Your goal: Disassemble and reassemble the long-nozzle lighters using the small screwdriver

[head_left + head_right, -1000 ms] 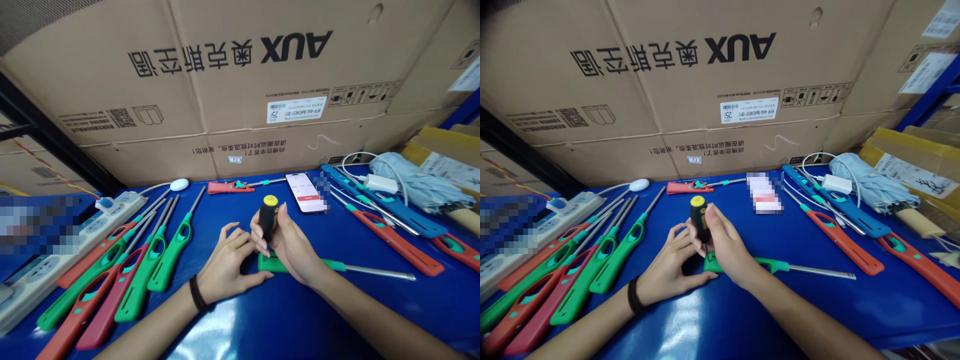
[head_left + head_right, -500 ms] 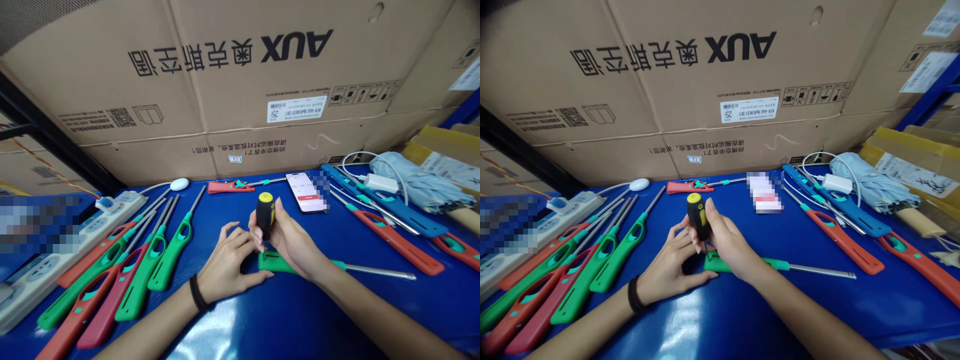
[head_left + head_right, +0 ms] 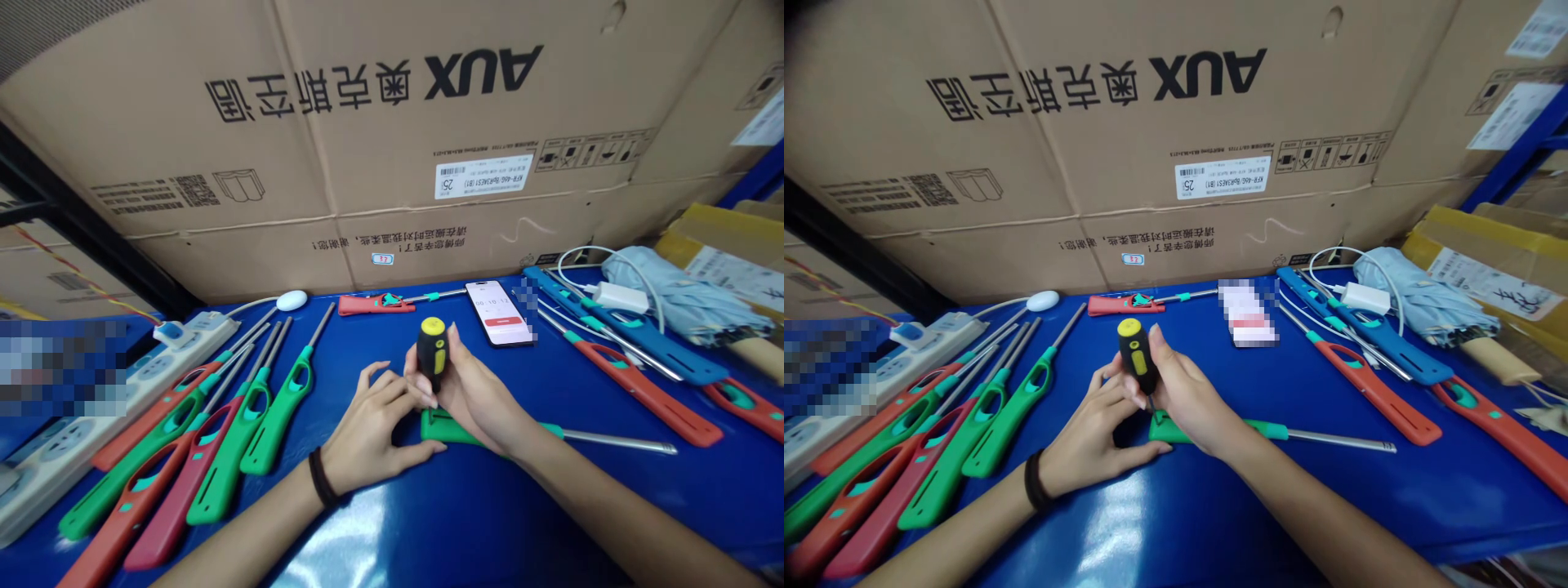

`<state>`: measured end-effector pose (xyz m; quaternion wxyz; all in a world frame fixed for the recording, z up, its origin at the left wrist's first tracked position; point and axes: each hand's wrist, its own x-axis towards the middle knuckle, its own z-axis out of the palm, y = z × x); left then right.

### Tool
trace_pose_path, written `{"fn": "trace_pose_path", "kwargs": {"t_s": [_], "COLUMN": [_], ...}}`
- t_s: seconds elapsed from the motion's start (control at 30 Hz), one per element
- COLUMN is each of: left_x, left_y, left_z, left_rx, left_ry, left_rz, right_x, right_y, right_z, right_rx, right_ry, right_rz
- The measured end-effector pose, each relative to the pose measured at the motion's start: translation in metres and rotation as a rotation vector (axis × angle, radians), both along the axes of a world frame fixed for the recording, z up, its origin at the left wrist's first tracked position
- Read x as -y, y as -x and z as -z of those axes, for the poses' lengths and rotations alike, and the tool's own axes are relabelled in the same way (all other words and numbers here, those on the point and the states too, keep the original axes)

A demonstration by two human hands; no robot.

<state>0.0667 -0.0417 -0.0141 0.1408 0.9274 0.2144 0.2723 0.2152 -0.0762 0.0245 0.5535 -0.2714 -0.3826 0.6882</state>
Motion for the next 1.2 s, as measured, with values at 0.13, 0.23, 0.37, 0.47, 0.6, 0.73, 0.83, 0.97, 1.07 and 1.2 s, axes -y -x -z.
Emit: {"fn": "trace_pose_path", "kwargs": {"t_s": [0.13, 0.23, 0.37, 0.47, 0.6, 0.73, 0.83, 0.97, 1.07, 1.2], "left_x": [0.000, 0.000, -0.001, -0.001, -0.001, 0.000, -0.001, -0.001, -0.001, 0.000], "left_y": [0.000, 0.000, 0.000, 0.001, 0.001, 0.000, 0.001, 0.001, 0.002, 0.001], "left_z": [0.001, 0.001, 0.001, 0.001, 0.000, -0.001, -0.001, 0.000, 0.000, -0.001], "left_rx": [0.005, -0.005, -0.007, 0.004, -0.010, -0.010, -0.031, -0.051, -0.048, -0.044], "left_ry": [0.006, -0.005, -0.013, -0.003, 0.029, 0.027, 0.015, 0.015, 0.028, 0.034], "left_rz": [0.011, 0.002, -0.006, 0.014, 0.019, 0.023, 0.022, 0.020, 0.023, 0.021], "right_x": [0.002, 0.003, 0.002, 0.002, 0.003, 0.003, 0.001, -0.002, -0.004, -0.005], "right_y": [0.001, 0.000, 0.000, 0.000, 0.001, 0.001, 0.001, 0.002, 0.002, 0.002], "right_z": [0.002, 0.003, 0.001, 0.000, 0.001, 0.004, 0.007, 0.010, 0.010, 0.008], "right_rx": [-0.040, 0.033, 0.064, -0.025, -0.052, 0.052, 0.049, 0.048, 0.056, 0.050], "right_ry": [-0.067, -0.113, -0.086, -0.076, -0.155, -0.206, -0.205, -0.162, -0.143, -0.138], "right_rz": [0.046, 0.063, 0.014, -0.007, 0.060, 0.089, 0.105, 0.113, 0.155, 0.202]}}
